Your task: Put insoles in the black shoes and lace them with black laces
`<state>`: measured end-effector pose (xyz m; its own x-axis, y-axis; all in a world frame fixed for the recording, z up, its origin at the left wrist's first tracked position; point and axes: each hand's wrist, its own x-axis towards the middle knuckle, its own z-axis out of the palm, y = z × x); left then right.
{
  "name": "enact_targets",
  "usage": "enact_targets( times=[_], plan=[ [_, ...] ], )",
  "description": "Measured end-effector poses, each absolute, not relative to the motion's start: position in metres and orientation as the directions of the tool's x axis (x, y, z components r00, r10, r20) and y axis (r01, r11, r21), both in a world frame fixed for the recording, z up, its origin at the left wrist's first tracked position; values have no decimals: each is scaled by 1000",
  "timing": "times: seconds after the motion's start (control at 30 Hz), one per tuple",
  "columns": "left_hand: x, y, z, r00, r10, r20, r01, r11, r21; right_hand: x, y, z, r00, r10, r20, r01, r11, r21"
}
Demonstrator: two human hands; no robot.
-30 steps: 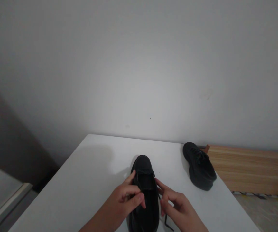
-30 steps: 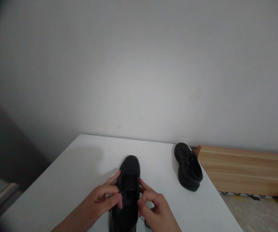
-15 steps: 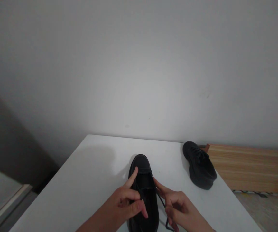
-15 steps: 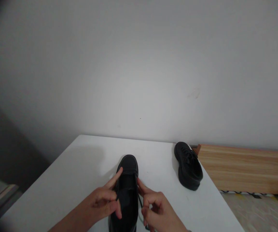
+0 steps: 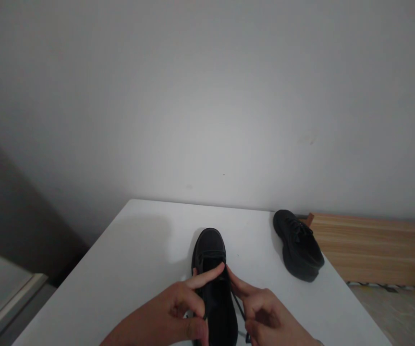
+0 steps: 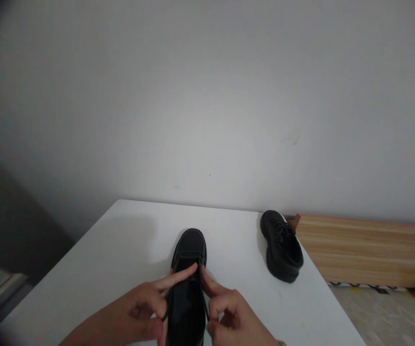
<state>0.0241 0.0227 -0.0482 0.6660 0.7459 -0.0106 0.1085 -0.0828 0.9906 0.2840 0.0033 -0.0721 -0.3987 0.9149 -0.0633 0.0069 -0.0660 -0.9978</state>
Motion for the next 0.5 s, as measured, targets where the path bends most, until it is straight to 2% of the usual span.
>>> enact_targets(
  times=[0.13,0.3,0.4,0.5],
  plan=[
    [29,28,-42,690,722,-58,104,-20,994,282,4,-76,-391,915,-98,23,-97,-995],
    [35,28,-33,662,746,-72,212,-94,973,280,5,-78,-352,933,-76,68,-55,-996],
    [35,22,-29,542,838,-65,352,-156,923,282,4,-68,-291,953,-86,216,-22,-976],
    [33,17,-24,374,927,18,406,-181,896,286,2,-48,-213,976,-48,367,34,-930]
  ],
)
